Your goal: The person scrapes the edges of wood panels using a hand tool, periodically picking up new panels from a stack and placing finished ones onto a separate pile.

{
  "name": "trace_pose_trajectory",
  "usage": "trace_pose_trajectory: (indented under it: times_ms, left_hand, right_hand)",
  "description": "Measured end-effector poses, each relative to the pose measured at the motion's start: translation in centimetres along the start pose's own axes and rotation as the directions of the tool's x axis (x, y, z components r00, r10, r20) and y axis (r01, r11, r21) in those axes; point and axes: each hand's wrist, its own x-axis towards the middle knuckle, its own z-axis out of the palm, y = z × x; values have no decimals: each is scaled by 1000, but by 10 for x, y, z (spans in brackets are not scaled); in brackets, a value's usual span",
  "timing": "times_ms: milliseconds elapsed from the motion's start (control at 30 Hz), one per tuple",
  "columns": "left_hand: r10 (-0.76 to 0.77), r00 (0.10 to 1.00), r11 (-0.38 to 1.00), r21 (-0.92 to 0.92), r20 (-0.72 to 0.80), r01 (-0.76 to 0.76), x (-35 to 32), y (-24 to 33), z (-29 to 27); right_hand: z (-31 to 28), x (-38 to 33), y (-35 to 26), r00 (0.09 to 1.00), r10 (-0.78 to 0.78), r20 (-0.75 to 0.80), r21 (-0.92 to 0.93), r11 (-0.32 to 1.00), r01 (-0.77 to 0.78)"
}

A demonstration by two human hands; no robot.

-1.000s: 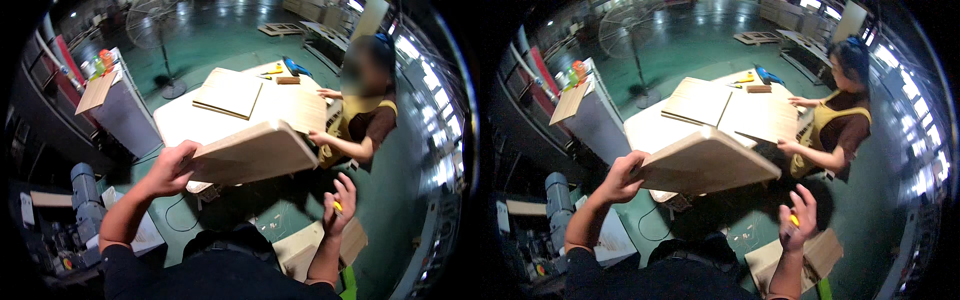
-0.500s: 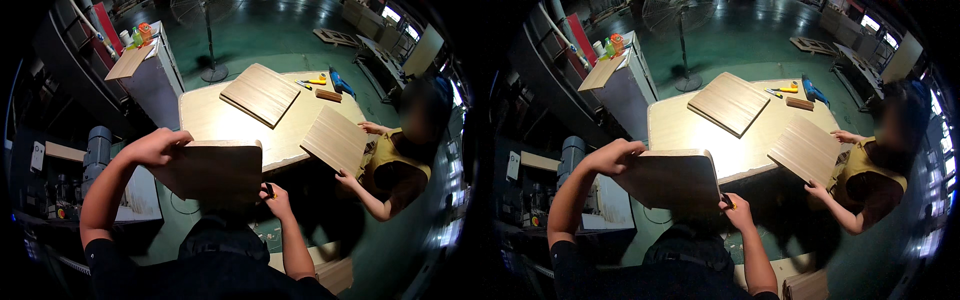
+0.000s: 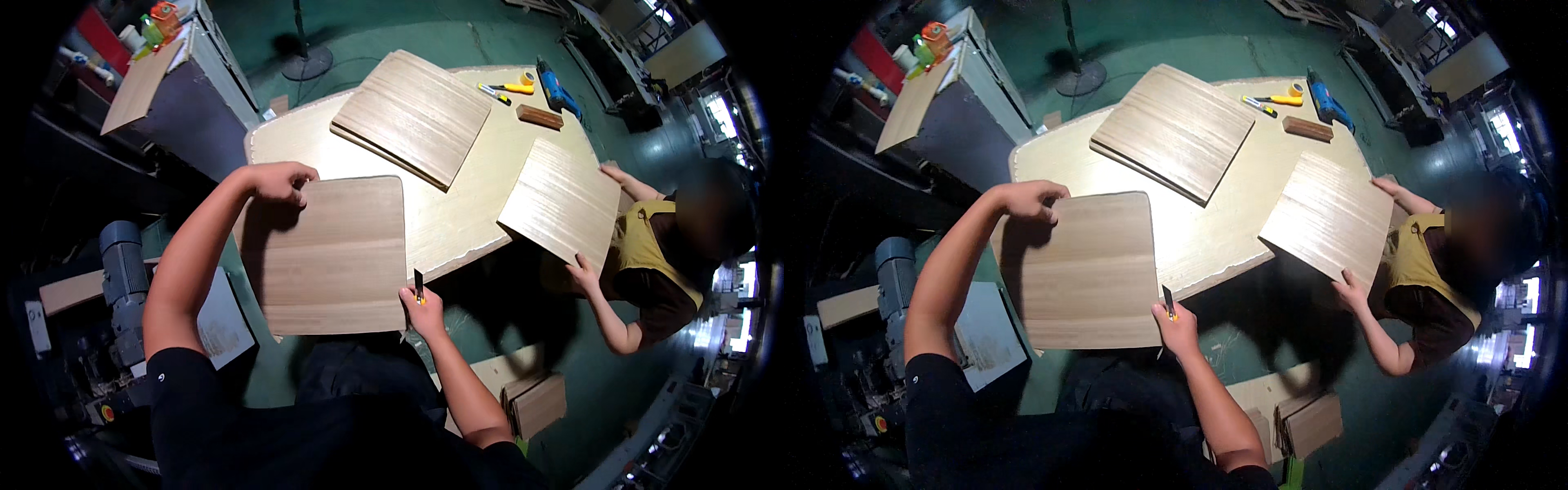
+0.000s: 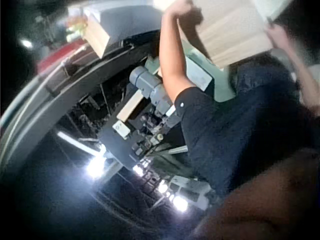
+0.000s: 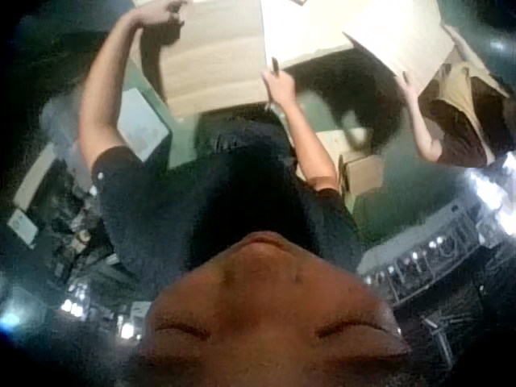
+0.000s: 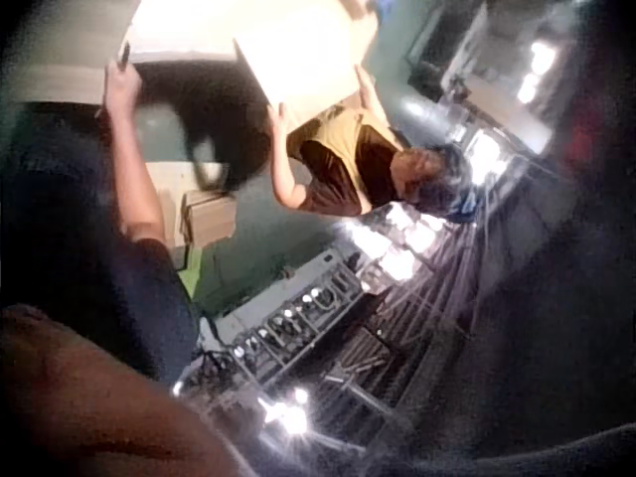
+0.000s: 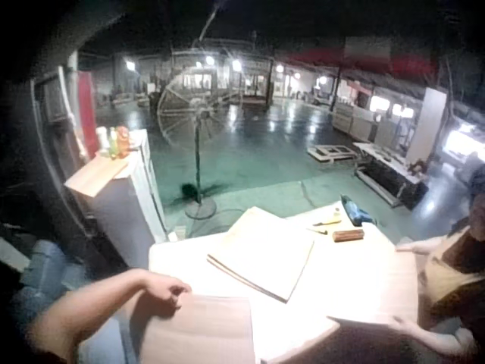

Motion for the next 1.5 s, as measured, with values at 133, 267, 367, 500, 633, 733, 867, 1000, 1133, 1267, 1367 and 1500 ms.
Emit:
trace_pose_trajectory:
  times_ms: [133, 267, 367, 500, 633, 733, 867, 1000, 1133, 1267, 1367, 1500]
  left_hand:
    - [-134, 988, 991, -12, 79, 136, 68, -47, -9]
    - [-157, 987, 984, 95, 22, 154, 102, -59, 0]
    - [10, 986, 969, 246, -165, 31, 109, -69, 8]
    - [273, 807, 909, 415, -523, -39, 102, -42, 45]
    - [348, 873, 906, 360, -341, -221, 58, 6, 142]
    - [234, 927, 956, 241, -293, -165, 16, 34, 231]
    - [133, 930, 950, 311, -343, -21, 2, 30, 303]
    - [124, 924, 894, 445, -363, 55, 3, 32, 318]
    - [126, 892, 855, 503, -433, 124, 8, 28, 330]
    - [166, 857, 860, 496, -489, 117, 9, 23, 337]
    - [209, 827, 868, 488, -522, 88, 10, 19, 343]
    - [238, 798, 871, 485, -554, 77, 11, 16, 345]
  right_hand:
    - [16, 15, -5, 999, 48, -21, -111, 993, -50]
    - [28, 20, -9, 996, 68, -56, -215, 974, -78]
    - [30, 20, -28, 988, 150, -47, -327, 932, -157]
    - [23, 7, -9, 995, -34, -89, -379, 925, -2]
    - [-1, -23, -19, 996, 90, 0, -342, 936, -84]
    - [-31, -52, -21, 975, 167, 150, -486, 871, -74]
    - [-76, -77, -15, 888, -85, 451, -613, 694, 378]
    - [-104, -65, -43, 709, 27, 704, -672, 346, 654]
    - [-101, -47, -50, 611, -59, 789, -598, 153, 787]
    - [-99, -37, -52, 606, -32, 795, -603, 62, 795]
    - [-98, -31, -57, 586, -10, 810, -586, -6, 810]
    - [-96, -32, -60, 574, -7, 819, -573, -61, 817]
